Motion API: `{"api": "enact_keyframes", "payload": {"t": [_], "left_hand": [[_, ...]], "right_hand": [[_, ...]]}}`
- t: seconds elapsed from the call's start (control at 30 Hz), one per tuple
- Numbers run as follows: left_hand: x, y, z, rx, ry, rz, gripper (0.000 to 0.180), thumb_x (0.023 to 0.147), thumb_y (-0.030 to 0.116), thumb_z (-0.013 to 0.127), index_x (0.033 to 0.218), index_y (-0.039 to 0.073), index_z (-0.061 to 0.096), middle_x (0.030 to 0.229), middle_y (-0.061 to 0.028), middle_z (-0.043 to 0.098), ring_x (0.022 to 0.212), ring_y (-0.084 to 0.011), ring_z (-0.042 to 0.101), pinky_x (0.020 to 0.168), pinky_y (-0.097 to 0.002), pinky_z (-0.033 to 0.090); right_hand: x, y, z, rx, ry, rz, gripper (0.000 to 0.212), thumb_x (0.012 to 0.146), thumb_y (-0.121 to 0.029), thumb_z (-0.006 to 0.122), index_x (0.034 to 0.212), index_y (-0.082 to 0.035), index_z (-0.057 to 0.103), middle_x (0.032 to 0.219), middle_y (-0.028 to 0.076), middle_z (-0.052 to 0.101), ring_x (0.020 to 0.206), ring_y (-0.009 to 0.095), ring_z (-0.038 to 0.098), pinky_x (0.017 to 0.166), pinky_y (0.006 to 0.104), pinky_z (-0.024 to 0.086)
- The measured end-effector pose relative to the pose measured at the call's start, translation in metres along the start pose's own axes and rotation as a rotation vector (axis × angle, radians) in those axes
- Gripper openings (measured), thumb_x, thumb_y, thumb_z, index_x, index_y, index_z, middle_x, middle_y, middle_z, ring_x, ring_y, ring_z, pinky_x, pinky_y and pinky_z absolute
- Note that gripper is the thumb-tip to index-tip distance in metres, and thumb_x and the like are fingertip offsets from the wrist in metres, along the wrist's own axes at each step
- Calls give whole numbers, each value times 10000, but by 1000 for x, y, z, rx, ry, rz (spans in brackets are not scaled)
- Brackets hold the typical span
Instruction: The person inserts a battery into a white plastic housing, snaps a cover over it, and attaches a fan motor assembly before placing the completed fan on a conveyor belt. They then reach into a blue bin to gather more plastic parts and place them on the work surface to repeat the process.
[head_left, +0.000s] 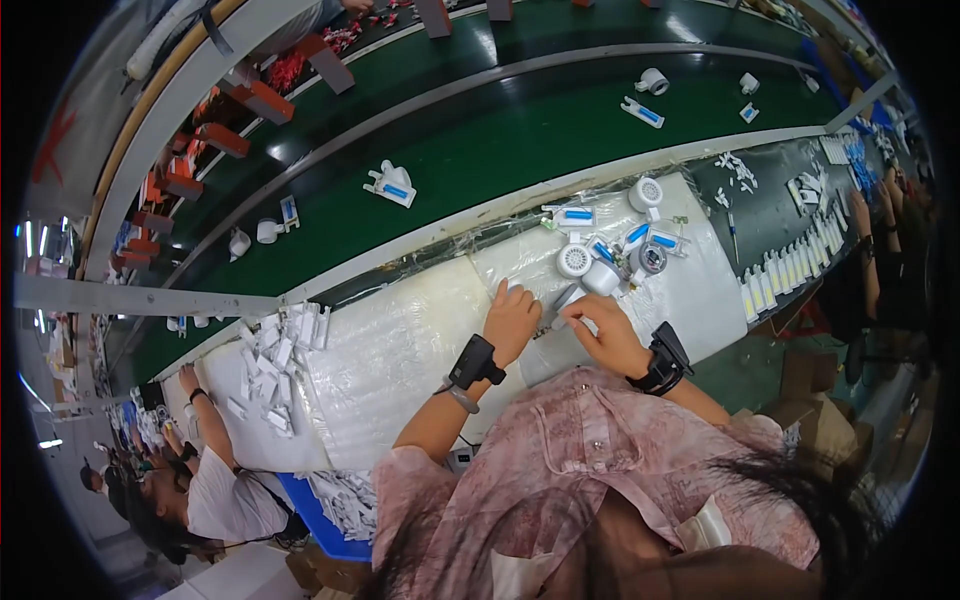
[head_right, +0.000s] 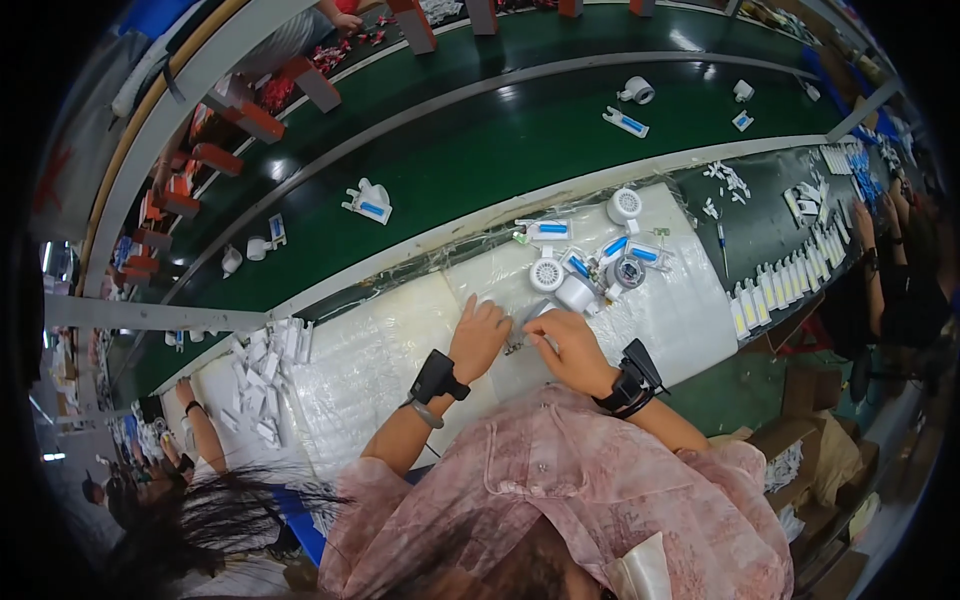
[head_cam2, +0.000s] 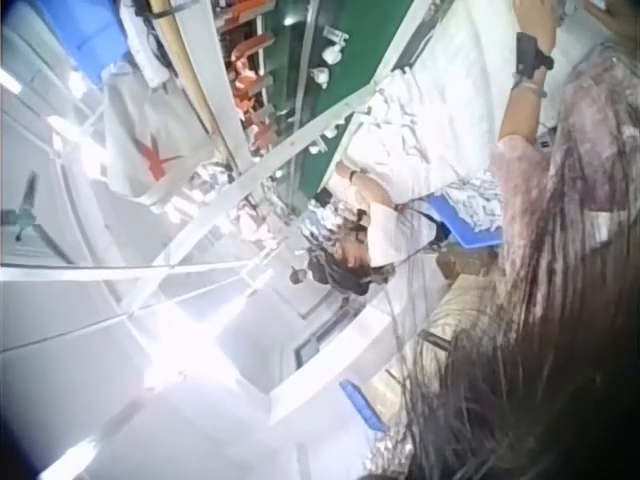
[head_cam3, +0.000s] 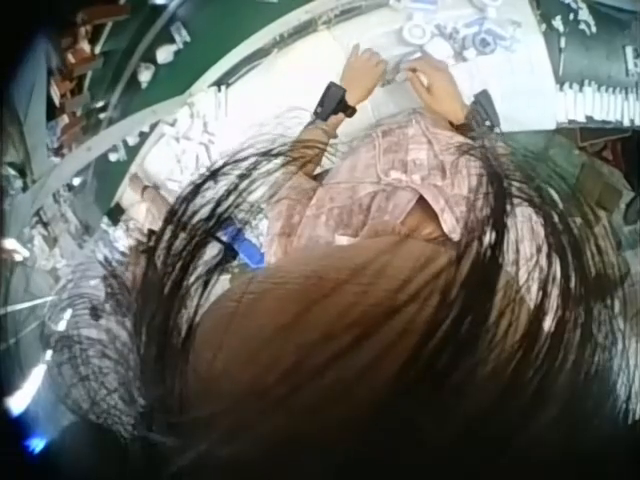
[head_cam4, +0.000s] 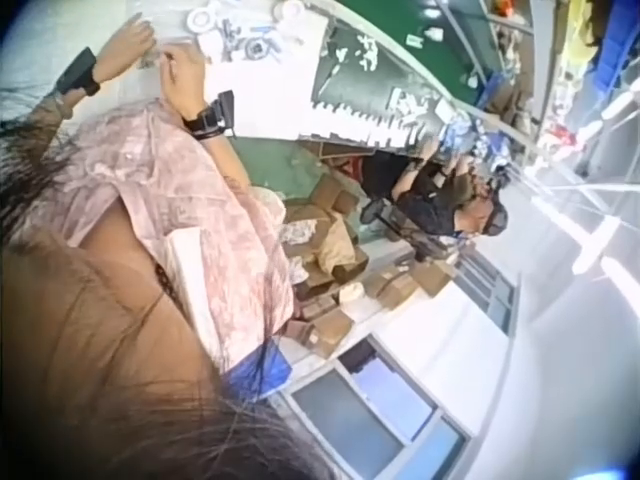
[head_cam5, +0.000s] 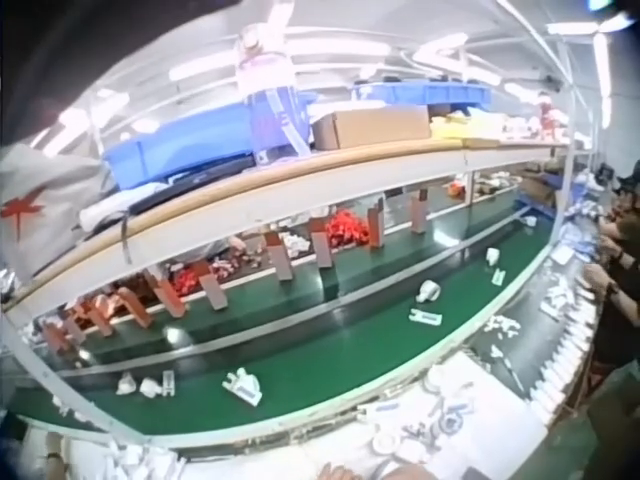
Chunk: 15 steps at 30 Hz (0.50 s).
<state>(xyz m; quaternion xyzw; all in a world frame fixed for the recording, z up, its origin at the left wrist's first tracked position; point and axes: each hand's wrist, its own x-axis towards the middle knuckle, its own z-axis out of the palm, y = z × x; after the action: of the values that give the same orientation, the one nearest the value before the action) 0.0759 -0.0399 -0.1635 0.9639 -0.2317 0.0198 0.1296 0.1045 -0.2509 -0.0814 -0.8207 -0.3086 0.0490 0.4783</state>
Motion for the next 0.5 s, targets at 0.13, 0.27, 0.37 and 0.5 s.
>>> {"api": "enact_keyframes", "payload": {"t": [0.13,0.27,0.37,0.5], "left_hand": [[-5,0,-2,90,20,-61,143,739,109,651,868,85,591,815,-56,517,956,-250,530,1032,-505,338],[-10,10,-8,38,-136,-135,278,680,128,707,912,71,565,856,-94,570,927,-281,578,904,-476,433],[-9,28,-32,-135,-458,-274,394,666,155,742,977,53,523,936,-144,603,887,-324,615,756,-455,484],[-21,40,-56,-318,-280,-270,379,756,202,715,1016,38,493,943,-149,623,848,-370,626,692,-460,491]], "right_hand": [[-4,14,10,-170,-124,-124,285,772,-29,624,1053,-76,627,1016,105,627,956,295,578,815,401,426],[-14,41,29,-423,-160,-217,416,749,-41,607,1159,-110,597,1127,96,596,1134,281,528,952,420,400],[-18,54,36,-498,-217,-239,439,738,-38,648,1164,-122,579,1171,82,582,1225,285,471,1024,439,347],[-12,36,24,-511,-269,-282,390,768,-137,645,1156,-116,606,1157,62,595,1210,265,491,1060,442,328]]}}
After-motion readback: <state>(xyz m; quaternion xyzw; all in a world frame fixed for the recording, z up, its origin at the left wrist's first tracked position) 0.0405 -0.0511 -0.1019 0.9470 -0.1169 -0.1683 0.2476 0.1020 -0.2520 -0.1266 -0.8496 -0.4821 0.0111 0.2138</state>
